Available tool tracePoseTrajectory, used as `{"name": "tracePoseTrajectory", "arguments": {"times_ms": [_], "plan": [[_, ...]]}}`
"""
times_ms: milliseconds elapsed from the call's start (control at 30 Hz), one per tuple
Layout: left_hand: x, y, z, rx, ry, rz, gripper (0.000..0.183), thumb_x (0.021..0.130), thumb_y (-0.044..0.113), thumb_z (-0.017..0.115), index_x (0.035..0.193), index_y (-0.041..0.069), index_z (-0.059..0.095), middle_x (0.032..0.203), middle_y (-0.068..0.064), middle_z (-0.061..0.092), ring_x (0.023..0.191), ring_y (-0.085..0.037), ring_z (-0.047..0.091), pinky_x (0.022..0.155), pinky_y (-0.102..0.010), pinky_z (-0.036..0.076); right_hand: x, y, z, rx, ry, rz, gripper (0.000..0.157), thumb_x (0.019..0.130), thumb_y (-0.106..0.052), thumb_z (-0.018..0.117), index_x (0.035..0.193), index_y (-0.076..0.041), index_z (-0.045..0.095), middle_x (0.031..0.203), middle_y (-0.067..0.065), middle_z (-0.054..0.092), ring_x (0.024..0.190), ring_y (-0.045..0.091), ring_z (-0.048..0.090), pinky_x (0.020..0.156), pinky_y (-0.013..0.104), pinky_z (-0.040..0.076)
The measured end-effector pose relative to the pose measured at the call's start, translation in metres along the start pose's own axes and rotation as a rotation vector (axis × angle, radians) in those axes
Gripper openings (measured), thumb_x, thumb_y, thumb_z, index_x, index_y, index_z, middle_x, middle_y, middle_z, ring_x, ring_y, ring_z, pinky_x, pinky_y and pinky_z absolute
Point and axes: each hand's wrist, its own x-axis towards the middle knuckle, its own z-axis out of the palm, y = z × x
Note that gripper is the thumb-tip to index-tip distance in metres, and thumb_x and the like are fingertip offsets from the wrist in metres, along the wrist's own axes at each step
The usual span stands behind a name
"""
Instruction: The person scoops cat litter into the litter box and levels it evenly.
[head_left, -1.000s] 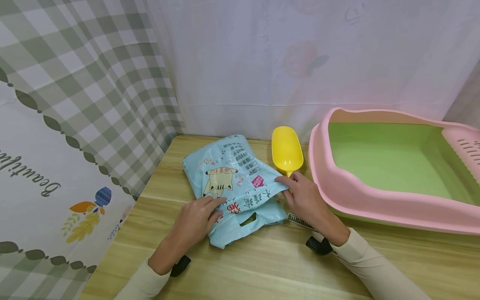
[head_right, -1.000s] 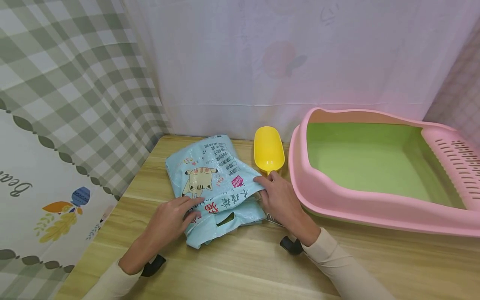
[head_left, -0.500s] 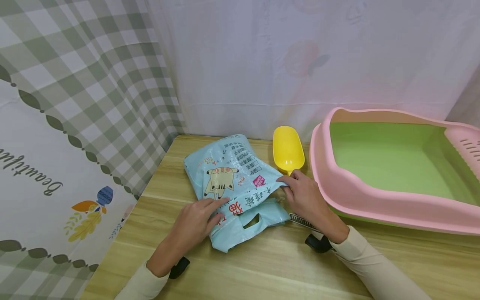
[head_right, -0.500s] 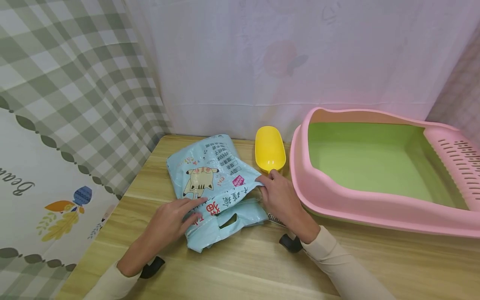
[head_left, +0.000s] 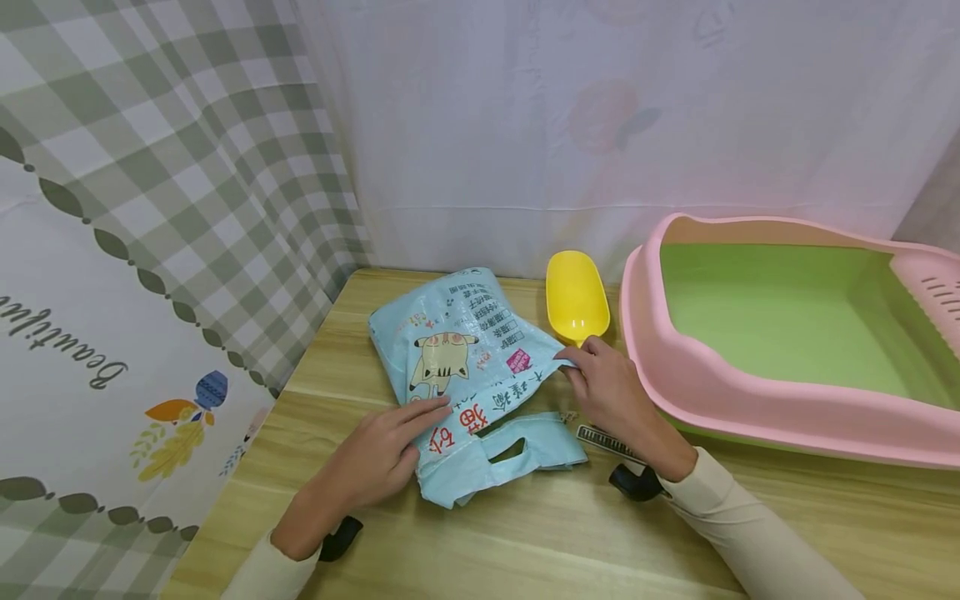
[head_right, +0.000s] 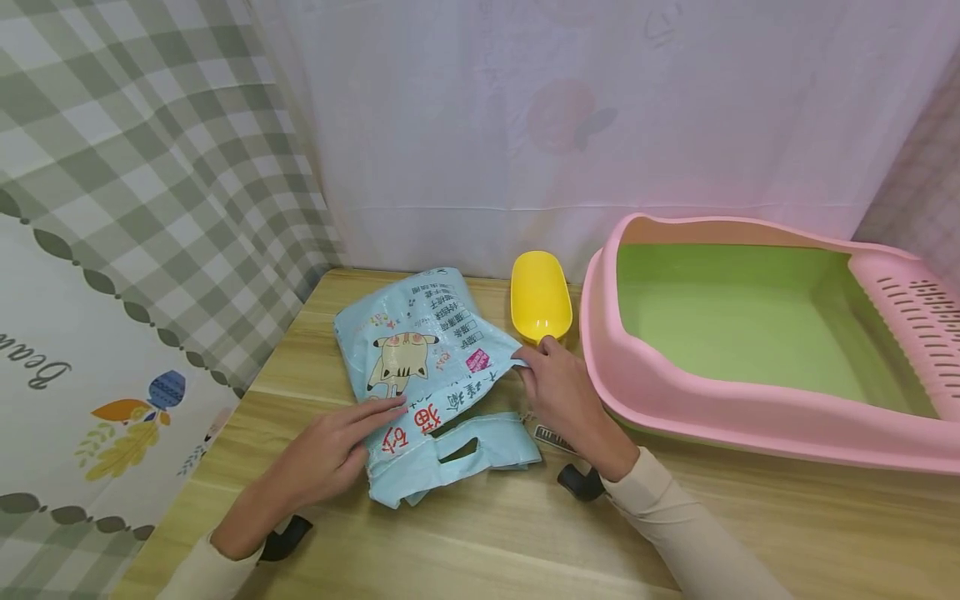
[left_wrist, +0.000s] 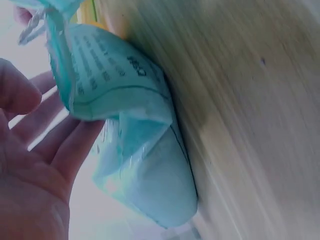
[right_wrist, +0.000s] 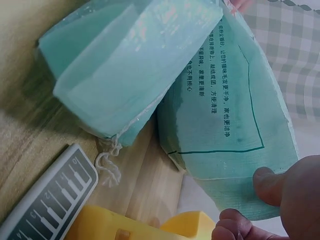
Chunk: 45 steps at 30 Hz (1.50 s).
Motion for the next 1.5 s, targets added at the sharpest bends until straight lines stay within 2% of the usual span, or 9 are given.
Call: {"name": "tracePoseTrajectory", "arguments": {"times_ms": [133,233,333,600,767,1033,1200,1400,1500], "plan": [[-0.005,-0.002,-0.008,-0.059,-0.122,0.017,0.075,0.082,-0.014,0.060,0.155,0.004,0.062,0.159,-0.009,0.060,0.104,-0.013,0.065,0.075,-0.026,0.050,0.001,-0.001,-0.001,0.001,-0.007,0.007,0.014,0.103,-0.004,0.072,0.112,-0.004,0.083,0.090,0.011,0.065,0.074,0.028,0.058,0.064,0.045,0.051],[-0.008,-0.003,-0.009,-0.058,-0.173,0.050,0.081,0.082,-0.016,0.069,0.160,0.001,0.054,0.164,-0.012,0.054,0.115,-0.017,0.069,0.084,-0.030,0.059,0.002,-0.001,-0.001,0.006,-0.013,0.019,0.014,0.104,-0.005,0.072,0.112,-0.005,0.083,0.091,0.011,0.066,0.074,0.027,0.057,0.064,0.045,0.051],[-0.010,-0.003,-0.006,-0.026,-0.167,0.077,0.084,0.083,-0.013,0.080,0.161,-0.001,0.052,0.167,-0.014,0.051,0.133,-0.027,0.067,0.098,-0.041,0.061,0.002,0.000,-0.001,0.012,-0.021,0.029,0.013,0.104,-0.006,0.073,0.112,-0.005,0.083,0.091,0.011,0.066,0.073,0.026,0.057,0.064,0.044,0.051],[-0.012,-0.003,0.001,0.035,-0.098,0.115,0.077,0.086,-0.009,0.087,0.157,-0.002,0.057,0.163,-0.014,0.055,0.134,-0.031,0.067,0.099,-0.042,0.060,0.002,-0.001,-0.001,0.014,-0.029,0.035,0.014,0.104,-0.006,0.073,0.113,-0.005,0.083,0.090,0.010,0.065,0.073,0.025,0.055,0.064,0.042,0.049],[-0.013,-0.004,-0.001,0.006,-0.105,0.103,0.078,0.084,-0.016,0.078,0.158,-0.001,0.057,0.163,-0.013,0.056,0.136,-0.030,0.066,0.098,-0.042,0.061,0.001,-0.002,-0.001,0.014,-0.028,0.035,0.014,0.104,-0.006,0.073,0.114,-0.005,0.083,0.090,0.010,0.065,0.072,0.024,0.055,0.064,0.042,0.049],[-0.014,-0.003,-0.005,-0.072,-0.107,0.072,0.081,0.079,-0.021,0.050,0.156,0.003,0.060,0.161,-0.008,0.058,0.141,-0.028,0.062,0.104,-0.046,0.058,0.000,-0.002,-0.002,0.013,-0.029,0.033,0.013,0.104,-0.008,0.074,0.114,-0.005,0.083,0.089,0.009,0.064,0.073,0.024,0.055,0.063,0.041,0.049],[-0.013,-0.005,-0.006,-0.145,-0.108,0.055,0.084,0.078,-0.025,0.041,0.155,0.002,0.061,0.160,-0.007,0.059,0.142,-0.028,0.061,0.107,-0.048,0.056,0.000,-0.001,-0.003,0.002,-0.034,0.030,0.013,0.105,-0.009,0.074,0.114,-0.005,0.083,0.089,0.009,0.064,0.075,0.025,0.056,0.064,0.041,0.049],[-0.013,-0.009,-0.009,-0.252,-0.105,-0.030,0.093,0.074,-0.028,0.035,0.155,0.007,0.062,0.155,-0.002,0.063,0.141,-0.024,0.061,0.113,-0.044,0.051,0.000,-0.001,-0.004,0.005,-0.031,0.031,0.014,0.105,-0.009,0.074,0.115,-0.007,0.083,0.093,0.012,0.062,0.074,0.026,0.056,0.064,0.043,0.050],[-0.013,-0.011,-0.009,-0.266,-0.100,-0.055,0.088,0.078,-0.028,0.036,0.154,0.008,0.064,0.153,-0.002,0.065,0.141,-0.024,0.062,0.114,-0.043,0.050,0.000,-0.002,-0.004,-0.024,-0.006,0.007,0.014,0.103,-0.009,0.075,0.114,-0.008,0.083,0.100,0.016,0.064,0.077,0.031,0.059,0.066,0.046,0.052]]}}
